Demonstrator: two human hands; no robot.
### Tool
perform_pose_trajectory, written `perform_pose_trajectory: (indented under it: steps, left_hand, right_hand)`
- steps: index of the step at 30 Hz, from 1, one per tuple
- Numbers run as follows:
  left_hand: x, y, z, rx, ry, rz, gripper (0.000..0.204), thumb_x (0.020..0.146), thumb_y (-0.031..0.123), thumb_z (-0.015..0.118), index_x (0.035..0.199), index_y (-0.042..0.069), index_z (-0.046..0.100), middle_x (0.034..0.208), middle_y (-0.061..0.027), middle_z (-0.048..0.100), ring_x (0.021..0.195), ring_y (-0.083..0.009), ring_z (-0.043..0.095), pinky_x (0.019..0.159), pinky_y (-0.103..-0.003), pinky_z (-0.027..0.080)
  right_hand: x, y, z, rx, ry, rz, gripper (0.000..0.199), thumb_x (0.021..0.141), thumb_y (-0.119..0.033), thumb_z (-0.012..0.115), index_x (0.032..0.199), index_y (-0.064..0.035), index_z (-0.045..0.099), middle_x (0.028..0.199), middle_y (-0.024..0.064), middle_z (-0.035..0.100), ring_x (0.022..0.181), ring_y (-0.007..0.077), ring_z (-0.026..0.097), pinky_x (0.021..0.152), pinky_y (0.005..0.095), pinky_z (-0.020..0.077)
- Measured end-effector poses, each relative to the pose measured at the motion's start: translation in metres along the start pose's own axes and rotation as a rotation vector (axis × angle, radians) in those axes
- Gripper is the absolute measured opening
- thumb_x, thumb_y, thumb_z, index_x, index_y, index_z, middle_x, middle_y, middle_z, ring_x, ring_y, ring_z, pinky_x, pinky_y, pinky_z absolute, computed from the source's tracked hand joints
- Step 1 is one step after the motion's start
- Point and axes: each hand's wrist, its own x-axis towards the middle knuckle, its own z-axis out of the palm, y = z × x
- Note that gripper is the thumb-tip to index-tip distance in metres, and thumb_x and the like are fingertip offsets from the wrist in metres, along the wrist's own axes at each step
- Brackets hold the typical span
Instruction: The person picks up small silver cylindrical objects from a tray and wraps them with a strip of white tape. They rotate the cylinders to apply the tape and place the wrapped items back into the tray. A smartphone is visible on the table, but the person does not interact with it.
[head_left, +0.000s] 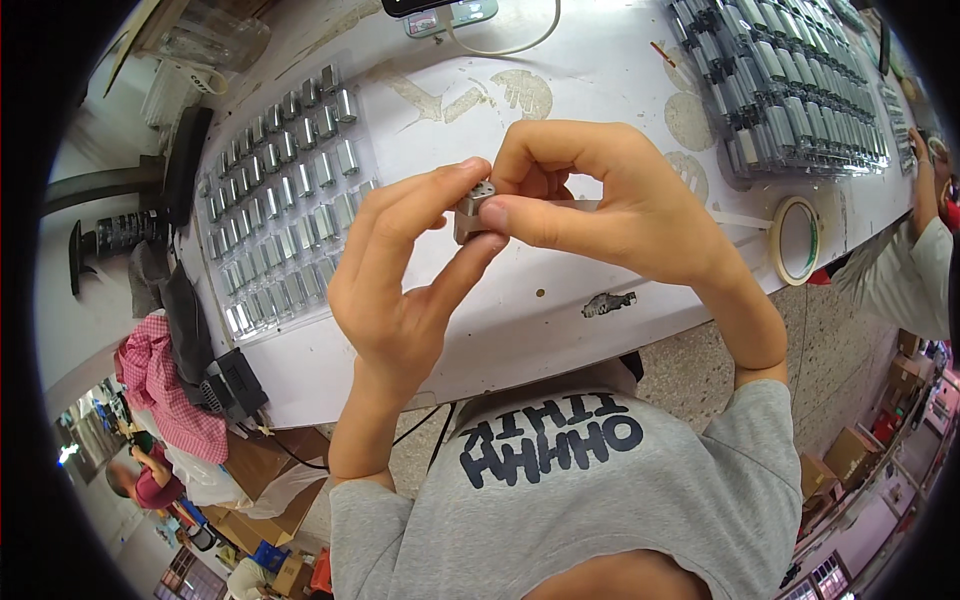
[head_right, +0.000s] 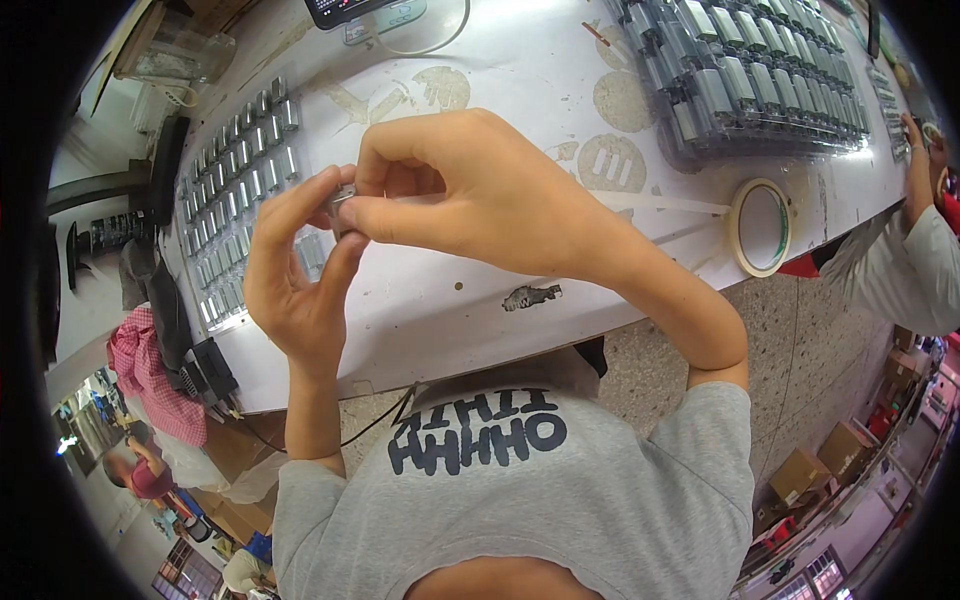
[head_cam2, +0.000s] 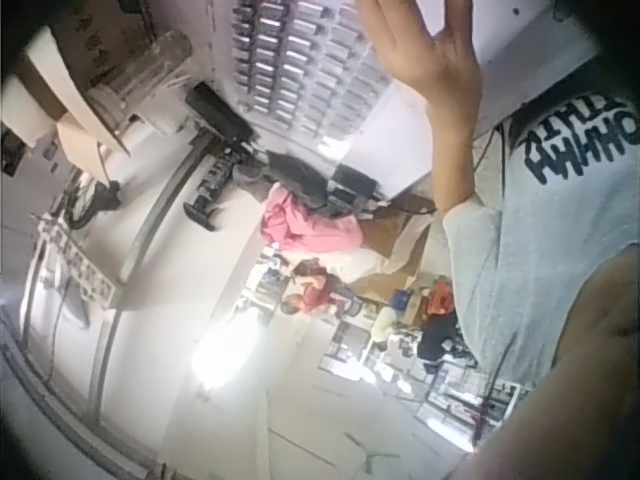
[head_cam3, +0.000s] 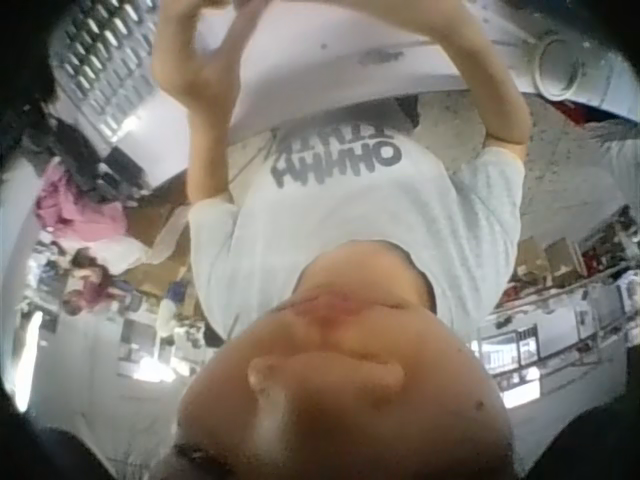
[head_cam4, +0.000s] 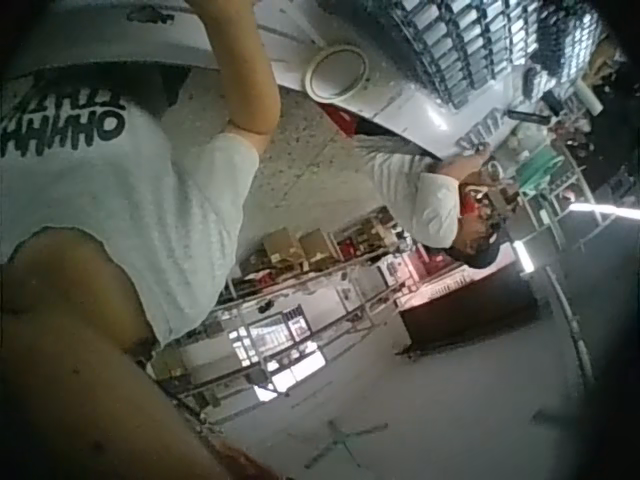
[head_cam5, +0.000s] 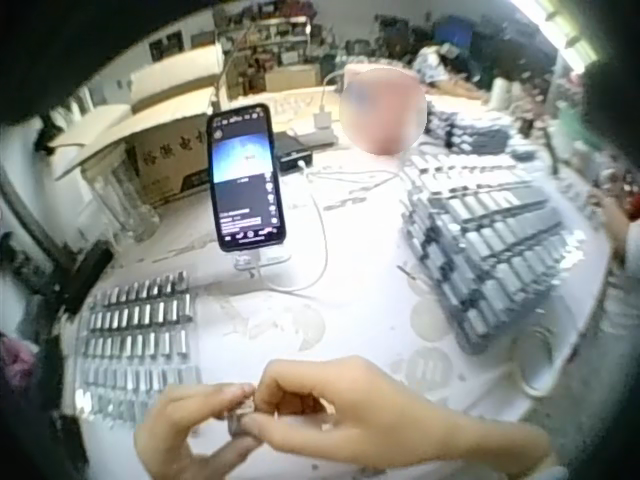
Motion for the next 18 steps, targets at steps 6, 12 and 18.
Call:
perform_pose_trajectory:
  steps: [6, 12, 18]
  left_hand:
    - [0.001, 0.002, 0.000, -0.201, -0.009, -0.116, 0.042, 0.061, 0.000, 0.071, 0.101, 0.004, 0.058, 0.097, -0.0092, 0.058, 0.079, -0.0157, 0.056, 0.061, -0.025, 0.048]
    - [0.003, 0.005, -0.005, -0.209, -0.062, -0.153, 0.045, 0.061, 0.000, 0.071, 0.104, 0.002, 0.056, 0.097, -0.0111, 0.057, 0.084, -0.0170, 0.056, 0.068, -0.026, 0.051]
    - [0.000, 0.004, -0.003, -0.295, -0.036, -0.099, 0.047, 0.063, 0.000, 0.070, 0.106, -0.002, 0.052, 0.100, -0.0139, 0.055, 0.084, -0.0180, 0.057, 0.071, -0.026, 0.051]
  right_hand:
    - [0.001, -0.004, -0.006, 0.015, -0.041, 0.011, 0.015, 0.077, -0.014, 0.059, 0.073, 0.0002, 0.054, 0.064, 0.0024, 0.053, 0.059, 0.0067, 0.047, 0.053, 0.0209, 0.0374]
    - [0.000, -0.005, -0.011, 0.055, -0.065, -0.014, 0.015, 0.078, -0.015, 0.057, 0.078, -0.0001, 0.055, 0.066, 0.0019, 0.054, 0.060, 0.0068, 0.047, 0.055, 0.0208, 0.0380]
    - [-0.003, -0.013, -0.015, 0.016, -0.115, -0.002, 0.013, 0.077, -0.013, 0.057, 0.080, -0.0003, 0.056, 0.066, 0.0008, 0.053, 0.059, 0.0060, 0.045, 0.054, 0.0201, 0.0367]
